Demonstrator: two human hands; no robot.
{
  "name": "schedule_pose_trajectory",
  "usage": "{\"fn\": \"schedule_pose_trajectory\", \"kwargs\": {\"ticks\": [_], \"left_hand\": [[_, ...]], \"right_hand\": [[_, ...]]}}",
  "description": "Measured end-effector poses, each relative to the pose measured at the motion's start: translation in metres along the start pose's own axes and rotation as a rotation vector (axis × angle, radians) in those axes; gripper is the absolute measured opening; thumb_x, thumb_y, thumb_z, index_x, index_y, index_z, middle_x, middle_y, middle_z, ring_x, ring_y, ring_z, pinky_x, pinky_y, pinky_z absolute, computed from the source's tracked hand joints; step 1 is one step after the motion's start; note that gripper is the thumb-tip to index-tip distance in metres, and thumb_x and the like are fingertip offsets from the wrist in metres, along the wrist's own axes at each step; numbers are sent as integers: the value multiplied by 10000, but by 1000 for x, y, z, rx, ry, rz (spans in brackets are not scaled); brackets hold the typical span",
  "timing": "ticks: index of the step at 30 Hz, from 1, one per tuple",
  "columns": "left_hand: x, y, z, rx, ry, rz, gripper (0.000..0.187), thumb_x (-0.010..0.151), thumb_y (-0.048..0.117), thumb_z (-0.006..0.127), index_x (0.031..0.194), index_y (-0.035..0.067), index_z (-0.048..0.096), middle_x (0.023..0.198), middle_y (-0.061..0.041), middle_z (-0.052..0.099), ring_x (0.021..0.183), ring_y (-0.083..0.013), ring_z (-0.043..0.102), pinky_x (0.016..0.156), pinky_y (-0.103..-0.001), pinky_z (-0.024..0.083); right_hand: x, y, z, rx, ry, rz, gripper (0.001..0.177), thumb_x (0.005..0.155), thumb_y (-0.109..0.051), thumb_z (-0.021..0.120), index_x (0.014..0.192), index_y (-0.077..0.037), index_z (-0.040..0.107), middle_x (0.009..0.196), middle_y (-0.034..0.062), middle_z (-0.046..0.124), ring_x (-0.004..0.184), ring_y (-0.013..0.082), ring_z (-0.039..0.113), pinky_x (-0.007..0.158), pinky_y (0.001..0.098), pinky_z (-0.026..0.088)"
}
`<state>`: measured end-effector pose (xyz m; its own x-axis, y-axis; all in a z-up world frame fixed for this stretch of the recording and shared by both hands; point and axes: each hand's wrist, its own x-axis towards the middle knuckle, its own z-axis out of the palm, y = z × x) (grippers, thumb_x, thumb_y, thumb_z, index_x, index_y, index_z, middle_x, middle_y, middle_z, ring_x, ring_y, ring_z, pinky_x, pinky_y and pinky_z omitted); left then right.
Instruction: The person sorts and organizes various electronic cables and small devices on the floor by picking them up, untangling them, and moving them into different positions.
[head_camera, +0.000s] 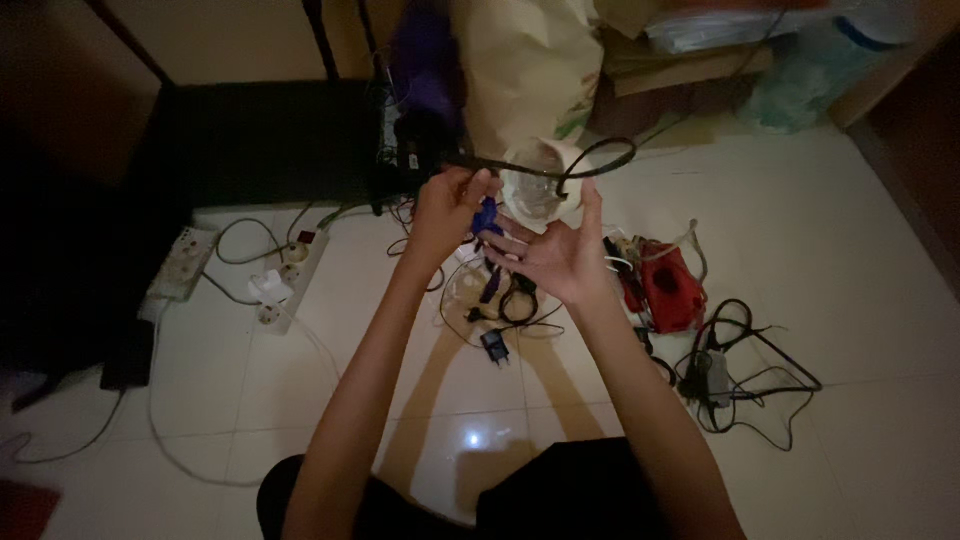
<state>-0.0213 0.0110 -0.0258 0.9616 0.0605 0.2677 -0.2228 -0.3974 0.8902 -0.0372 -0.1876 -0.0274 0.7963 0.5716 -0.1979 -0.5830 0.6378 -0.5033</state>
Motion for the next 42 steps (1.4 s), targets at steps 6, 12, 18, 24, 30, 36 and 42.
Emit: {"fn": "schedule_pose_trajectory", "kwargs": {"ticks": [6,12,18,24,30,36,42], "left_hand": [[-1,-25,-5,-231,78,116,449,1095,388,484,1110,-5,701,930,-64,736,852,-127,684,734,-308,554],[-4,-38,-21,-539,159,-16,421,1102,363,412,1083,13,645,877,-59,679,837,-190,754,818,-363,640],[-5,-41,-31,-775,240,52,403,1117,356,469,1096,-17,619,880,-85,621,894,-234,725,881,-421,663],[-9,-28,-33,-747,340,116,405,1111,385,501,1054,-6,585,928,-116,674,914,-255,743,890,-424,665],[-13,-14,-14,-651,265,108,342,1078,327,527,1120,14,658,982,-77,720,960,-190,730,872,-371,626],[-12,-44,19,-381,60,124,311,1063,242,604,1220,-12,688,1098,-110,772,981,-210,684,877,-354,557],[-42,-59,25,-458,-91,-9,741,910,378,782,1478,20,469,1364,-144,635,1213,-242,640,976,-384,555]], "right_hand": [[17,-3,-21,37,3,-123,1117,807,-831,642,1566,-56,372,1278,139,378,1157,300,418,1057,515,409],[12,-13,-30,-34,119,-125,1038,731,-806,642,1452,-82,464,1151,131,488,930,234,454,826,425,447],[13,-18,-51,-43,31,-182,984,788,-817,645,1397,-60,497,1092,108,519,806,178,436,660,336,364],[12,-26,-55,-74,98,-220,996,775,-809,661,1411,-59,502,1136,129,520,820,184,417,684,350,361],[18,-20,-38,-468,438,-252,1014,706,-778,610,1481,-199,307,1362,160,495,1228,350,578,1018,522,406],[10,1,-22,-301,114,-208,905,845,-684,589,1525,-133,360,1442,153,516,1297,352,564,1128,563,395],[37,40,-50,-375,103,-281,691,932,-502,643,1449,-92,439,1315,118,565,1172,280,602,1042,503,547]]}}
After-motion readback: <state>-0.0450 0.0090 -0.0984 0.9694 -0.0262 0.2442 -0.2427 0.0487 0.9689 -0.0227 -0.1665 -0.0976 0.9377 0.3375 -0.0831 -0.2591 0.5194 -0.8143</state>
